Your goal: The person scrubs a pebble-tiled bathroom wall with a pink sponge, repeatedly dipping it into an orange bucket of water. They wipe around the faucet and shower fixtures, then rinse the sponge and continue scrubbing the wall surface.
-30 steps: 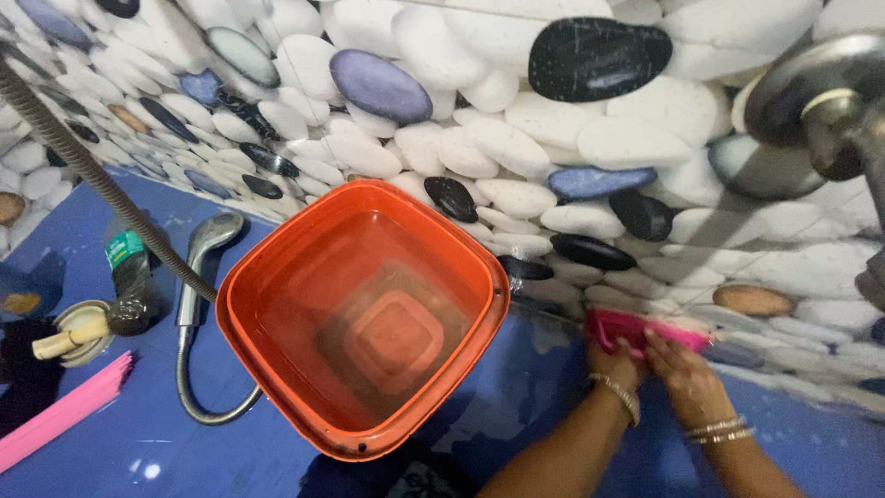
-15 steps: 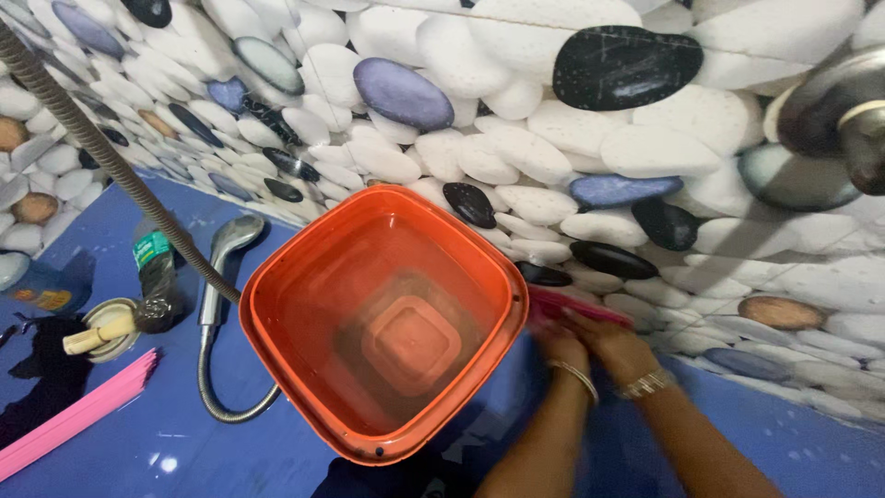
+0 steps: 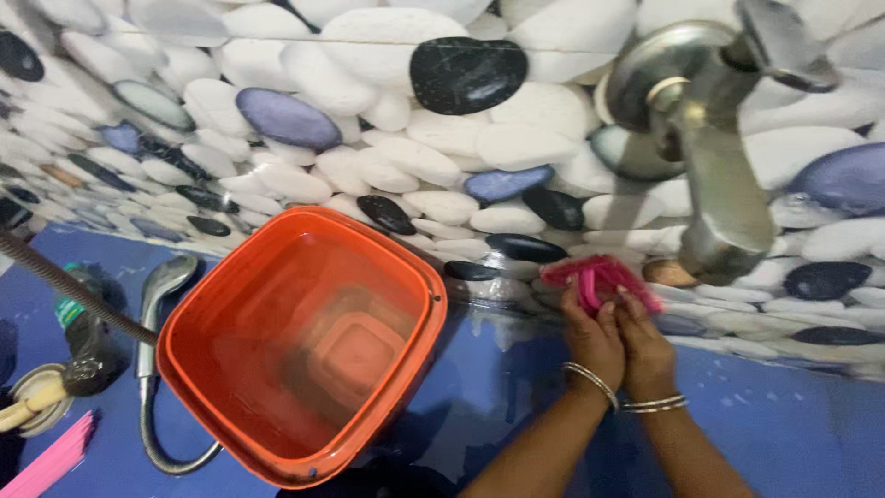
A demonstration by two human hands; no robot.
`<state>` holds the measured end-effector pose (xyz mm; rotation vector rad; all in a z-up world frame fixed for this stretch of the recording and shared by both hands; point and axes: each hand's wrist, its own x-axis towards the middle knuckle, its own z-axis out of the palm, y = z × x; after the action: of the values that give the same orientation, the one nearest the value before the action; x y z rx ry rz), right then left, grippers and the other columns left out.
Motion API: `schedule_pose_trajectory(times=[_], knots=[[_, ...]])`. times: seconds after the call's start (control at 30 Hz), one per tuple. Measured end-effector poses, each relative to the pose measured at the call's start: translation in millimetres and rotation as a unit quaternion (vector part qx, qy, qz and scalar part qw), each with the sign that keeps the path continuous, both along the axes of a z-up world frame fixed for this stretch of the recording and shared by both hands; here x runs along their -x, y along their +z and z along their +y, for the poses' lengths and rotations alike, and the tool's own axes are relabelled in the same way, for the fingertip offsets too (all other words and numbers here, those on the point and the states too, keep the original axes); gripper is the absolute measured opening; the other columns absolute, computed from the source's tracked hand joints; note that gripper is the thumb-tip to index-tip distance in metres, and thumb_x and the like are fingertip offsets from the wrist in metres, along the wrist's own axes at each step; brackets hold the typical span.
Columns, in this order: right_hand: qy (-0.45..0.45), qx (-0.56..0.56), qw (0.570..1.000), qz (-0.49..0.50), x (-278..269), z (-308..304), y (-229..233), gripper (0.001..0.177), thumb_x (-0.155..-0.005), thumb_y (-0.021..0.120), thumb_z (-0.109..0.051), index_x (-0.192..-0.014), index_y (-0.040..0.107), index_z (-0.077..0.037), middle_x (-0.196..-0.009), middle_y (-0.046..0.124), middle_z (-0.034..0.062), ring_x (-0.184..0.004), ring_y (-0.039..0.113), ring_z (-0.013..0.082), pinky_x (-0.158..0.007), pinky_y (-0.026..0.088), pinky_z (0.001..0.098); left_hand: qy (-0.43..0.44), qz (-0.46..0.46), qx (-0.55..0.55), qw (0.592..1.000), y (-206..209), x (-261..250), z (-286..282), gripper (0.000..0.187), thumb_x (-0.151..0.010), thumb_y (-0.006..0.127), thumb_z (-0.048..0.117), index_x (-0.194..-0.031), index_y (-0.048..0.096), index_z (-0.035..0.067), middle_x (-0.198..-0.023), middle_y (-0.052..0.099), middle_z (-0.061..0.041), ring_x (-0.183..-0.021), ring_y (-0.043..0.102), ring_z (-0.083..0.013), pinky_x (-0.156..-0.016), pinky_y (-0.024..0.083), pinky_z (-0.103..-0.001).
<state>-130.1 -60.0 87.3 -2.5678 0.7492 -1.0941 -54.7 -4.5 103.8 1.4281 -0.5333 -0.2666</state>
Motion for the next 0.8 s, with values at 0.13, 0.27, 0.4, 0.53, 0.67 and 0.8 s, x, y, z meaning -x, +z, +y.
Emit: schedule_pose_trajectory(times=[0.13, 0.27, 0.4, 0.53, 0.67, 0.8], knots=[[-0.071, -0.08, 0.994, -0.037, 13.4, 1.1, -63.9, 0.027, -0.104, 0.056, -0.013, -0.124, 0.072, -0.006, -0.14, 0.068, 0.0151, -0.115, 0.072, 0.0306, -0.095, 0.058, 0.038, -0.066, -0.002, -0.109, 0.992, -4.6, -1.0, 10.3, 0.064, -0.098, 0.059, 0.013, -0.152, 0.029, -0.001, -0.14, 0.053, -0.03, -0.123, 0.059, -0.0467, -0.102, 0.048, -0.049], [-0.13, -0.522, 0.787, -0.302, -2.8, 4.3, -116.8, 0.027, -0.104, 0.059, -0.019, -0.126, 0.067, -0.006, -0.132, 0.066, 0.0146, -0.114, 0.068, 0.0323, -0.094, 0.055, 0.0408, -0.203, -0.019, -0.254, 0.946, 46.5, -0.4, 21.2, 0.031, -0.104, 0.046, 0.016, -0.133, 0.051, 0.006, -0.118, 0.067, -0.022, -0.111, 0.07, -0.0395, -0.095, 0.054, -0.05], [-0.004, -0.687, 0.636, -0.351, -11.8, -7.3, -116.2, 0.034, -0.101, 0.057, -0.021, -0.133, 0.058, -0.008, -0.132, 0.061, 0.0122, -0.117, 0.063, 0.0306, -0.098, 0.051, 0.0447, -0.2, -0.348, -0.285, 0.87, 85.3, 20.6, -18.1, 0.023, -0.101, 0.052, 0.024, -0.121, 0.061, 0.016, -0.114, 0.068, -0.018, -0.11, 0.064, -0.0406, -0.095, 0.044, -0.066], [0.091, -0.658, 0.686, -0.298, 38.7, -49.2, -53.1, 0.044, -0.099, 0.056, -0.024, -0.139, 0.05, -0.009, -0.133, 0.057, 0.0098, -0.12, 0.057, 0.029, -0.101, 0.046, 0.0487, -0.253, -0.493, -0.179, 0.813, 72.0, 16.9, -27.5, 0.04, -0.095, 0.053, 0.025, -0.134, 0.058, 0.024, -0.106, 0.066, -0.017, -0.104, 0.063, -0.0382, -0.089, 0.05, -0.057], [0.326, -0.645, 0.517, -0.459, 94.7, -71.6, 7.8, 0.062, -0.098, 0.054, -0.037, -0.133, 0.053, 0.014, -0.137, 0.06, 0.031, -0.131, 0.058, 0.0381, -0.111, 0.046, 0.0484, -0.255, -0.651, -0.025, 0.714, 42.5, -11.9, -27.3, 0.049, -0.096, 0.052, 0.015, -0.14, 0.057, 0.036, -0.112, 0.066, -0.015, -0.108, 0.063, -0.0334, -0.097, 0.051, -0.05], [0.27, -0.637, 0.6, -0.401, 98.5, -80.9, 16.8, 0.062, -0.098, 0.055, -0.043, -0.131, 0.057, 0.009, -0.133, 0.063, 0.0278, -0.121, 0.065, 0.0369, -0.104, 0.053, 0.0486, -0.241, -0.631, -0.004, 0.738, 19.8, -51.5, -15.4, 0.05, -0.097, 0.061, 0.011, -0.145, 0.047, 0.012, -0.133, 0.065, -0.012, -0.128, 0.062, -0.0291, -0.111, 0.051, -0.042]])
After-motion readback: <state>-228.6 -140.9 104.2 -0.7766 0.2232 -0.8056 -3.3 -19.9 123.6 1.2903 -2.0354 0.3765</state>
